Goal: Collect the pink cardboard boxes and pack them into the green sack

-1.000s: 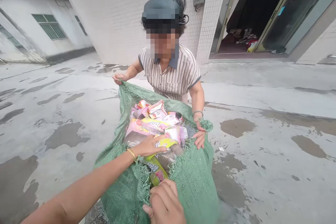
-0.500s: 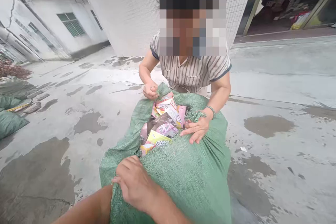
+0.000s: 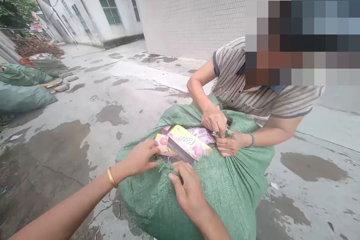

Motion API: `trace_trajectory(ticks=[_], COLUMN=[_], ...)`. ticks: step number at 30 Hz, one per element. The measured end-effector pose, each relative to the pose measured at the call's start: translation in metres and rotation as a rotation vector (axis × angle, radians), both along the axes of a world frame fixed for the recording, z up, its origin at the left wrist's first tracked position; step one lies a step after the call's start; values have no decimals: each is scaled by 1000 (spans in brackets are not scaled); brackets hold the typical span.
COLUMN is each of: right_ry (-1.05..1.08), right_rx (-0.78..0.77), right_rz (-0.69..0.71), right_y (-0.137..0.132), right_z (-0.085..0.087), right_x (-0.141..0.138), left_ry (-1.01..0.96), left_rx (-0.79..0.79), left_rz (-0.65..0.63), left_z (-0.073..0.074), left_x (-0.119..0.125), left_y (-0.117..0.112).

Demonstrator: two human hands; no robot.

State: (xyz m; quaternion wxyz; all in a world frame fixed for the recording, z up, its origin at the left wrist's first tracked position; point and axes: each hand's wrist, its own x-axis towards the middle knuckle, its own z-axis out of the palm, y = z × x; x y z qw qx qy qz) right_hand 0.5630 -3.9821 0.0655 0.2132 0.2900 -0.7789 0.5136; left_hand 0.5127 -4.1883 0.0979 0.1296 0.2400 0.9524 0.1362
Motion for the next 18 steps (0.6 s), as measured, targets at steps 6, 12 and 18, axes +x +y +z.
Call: trace_trajectory(ticks=[6,12,18], right_ry=[151,227,114], right_rx=[70,236,498], right_rz=[-84,-88,-54], right_y=[-5,-33,-61], right_z=[9,-3,15], right_x=[-14,-47,-92], left_ry=[85,121,209], left_rx=[-27,893,1151], left_rz=[-14,672,485], left_z=[-6,37,85], left_x=[7,12,20], left_y=[-67,-88,-31])
